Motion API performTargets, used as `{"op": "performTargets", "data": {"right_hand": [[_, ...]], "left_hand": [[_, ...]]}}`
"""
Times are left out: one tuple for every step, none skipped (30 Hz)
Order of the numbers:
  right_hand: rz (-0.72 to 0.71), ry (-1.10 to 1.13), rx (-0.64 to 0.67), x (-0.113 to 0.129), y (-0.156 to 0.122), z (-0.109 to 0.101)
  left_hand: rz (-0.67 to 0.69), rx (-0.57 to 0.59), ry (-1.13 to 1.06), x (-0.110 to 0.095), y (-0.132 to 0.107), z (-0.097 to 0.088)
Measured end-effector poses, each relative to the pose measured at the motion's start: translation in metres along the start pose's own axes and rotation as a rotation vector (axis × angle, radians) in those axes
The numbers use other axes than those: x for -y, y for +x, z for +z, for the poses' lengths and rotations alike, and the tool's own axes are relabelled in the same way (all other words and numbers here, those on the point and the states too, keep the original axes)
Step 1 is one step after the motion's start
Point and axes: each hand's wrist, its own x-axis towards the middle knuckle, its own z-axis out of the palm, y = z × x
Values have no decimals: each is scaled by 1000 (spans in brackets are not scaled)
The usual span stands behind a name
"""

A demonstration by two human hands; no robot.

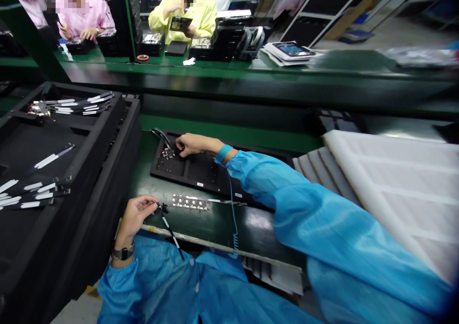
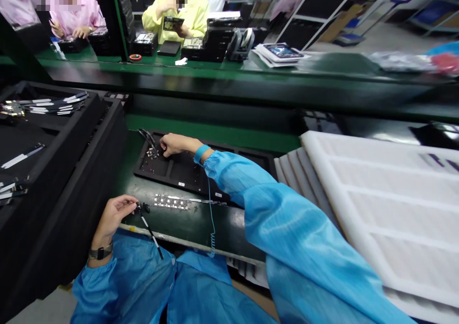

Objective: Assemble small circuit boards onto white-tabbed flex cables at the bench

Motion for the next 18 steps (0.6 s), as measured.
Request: {"op": "performTargets", "data": {"right_hand": [[-1,8,1,0,0,-1],[-6,14,5,-1,1,-3],[-15,19,8,-2,1,-4],[-30,25,10,-2,1,-6],[-47,35,8,-4,1,-8],[-69,51,1,-5,-1,-10],[-93,73,-16,-6,-3,-12],[-123,102,-39,-7,-7,-16],[-157,141,-70,-8,-12,-21],[-195,190,-103,-9,-18,-28],[-232,250,-141,-10,-25,-37],[-261,319,-183,-11,-32,-48],[-275,391,-230,-12,-38,-60],[-272,460,-280,-13,-42,-75],[-251,518,-334,-13,-42,-90],[-214,560,-384,-12,-38,-105],[-165,585,-427,-11,-29,-121],[-111,591,-457,-7,-14,-136]], "left_hand": [[2,1,-1,0,0,0],[3,1,-2,0,0,0],[4,1,-2,0,0,0],[5,-1,-3,0,0,0],[5,-1,-3,0,0,0],[5,-2,-4,0,0,0],[6,-2,-7,0,0,0],[6,-4,-11,0,0,0],[6,-5,-17,0,0,-1],[5,-6,-23,-1,-1,-1],[4,-8,-30,-1,-1,-1],[2,-9,-38,-1,-1,-1],[-3,-9,-45,0,-2,-1],[-8,-9,-51,0,-2,-1],[-14,-8,-56,1,-2,-1],[-19,-6,-59,3,-2,0],[-25,-2,-61,5,-2,0],[-32,2,-63,8,-2,1]]}}
